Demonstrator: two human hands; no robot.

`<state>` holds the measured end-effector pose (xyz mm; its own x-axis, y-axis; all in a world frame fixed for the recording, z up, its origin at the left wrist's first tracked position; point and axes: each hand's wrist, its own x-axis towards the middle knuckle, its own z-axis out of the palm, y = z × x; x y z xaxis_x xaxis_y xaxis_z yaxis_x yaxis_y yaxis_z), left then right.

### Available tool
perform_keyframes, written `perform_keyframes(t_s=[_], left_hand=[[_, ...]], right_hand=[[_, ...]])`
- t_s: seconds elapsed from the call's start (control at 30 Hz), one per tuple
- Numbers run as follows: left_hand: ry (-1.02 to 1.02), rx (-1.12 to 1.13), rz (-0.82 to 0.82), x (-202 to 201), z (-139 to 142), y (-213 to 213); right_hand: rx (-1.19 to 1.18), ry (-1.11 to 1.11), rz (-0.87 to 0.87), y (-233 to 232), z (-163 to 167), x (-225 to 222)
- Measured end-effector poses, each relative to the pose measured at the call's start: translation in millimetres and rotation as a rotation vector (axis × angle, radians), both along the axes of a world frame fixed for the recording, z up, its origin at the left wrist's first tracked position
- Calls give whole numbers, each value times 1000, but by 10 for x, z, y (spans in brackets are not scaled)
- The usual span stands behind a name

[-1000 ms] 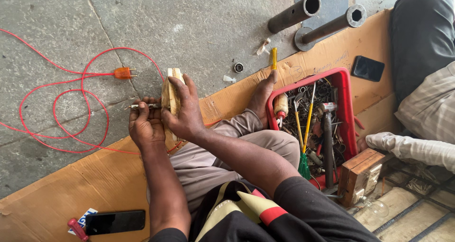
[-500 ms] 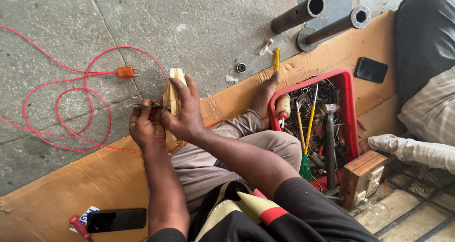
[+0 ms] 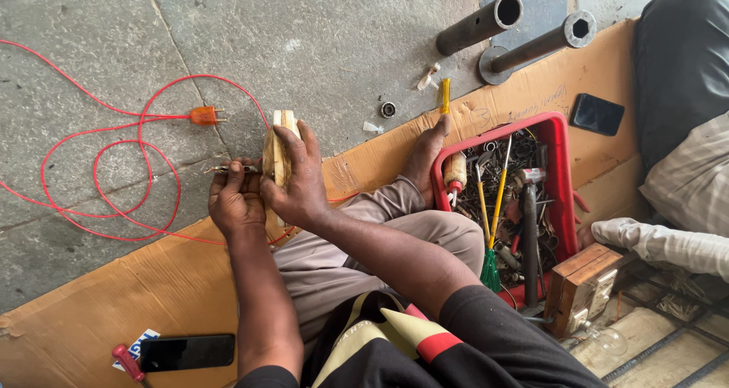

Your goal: The person sits on the floor and uses a screwdriver to unscrew and open the housing of a ceiling fan motor. They separate the two housing halves, lift out the copper-wound rotor assembly, and hold and turn the rotor while working on it by hand.

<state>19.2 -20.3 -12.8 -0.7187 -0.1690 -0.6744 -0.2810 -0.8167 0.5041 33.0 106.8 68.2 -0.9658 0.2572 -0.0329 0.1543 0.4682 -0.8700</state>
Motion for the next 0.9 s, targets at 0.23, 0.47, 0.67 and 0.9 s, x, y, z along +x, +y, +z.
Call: perform_keyframes(t_s=[0.23,0.47,0.67,0.9], left_hand=[[-6,-3,9,7,-3,8],[10,22,-29,8,-29,-19],[31,36,-35,-8,-18,-59],[-27,-38,-30,-4,12,-26]], right_hand=[[-13,-7,0,9,13,-14],[-9,5,-4,7,-2,-11],[0,-4,0,-12,-8,-14],[-12,-24,5,-1,-6,-11]])
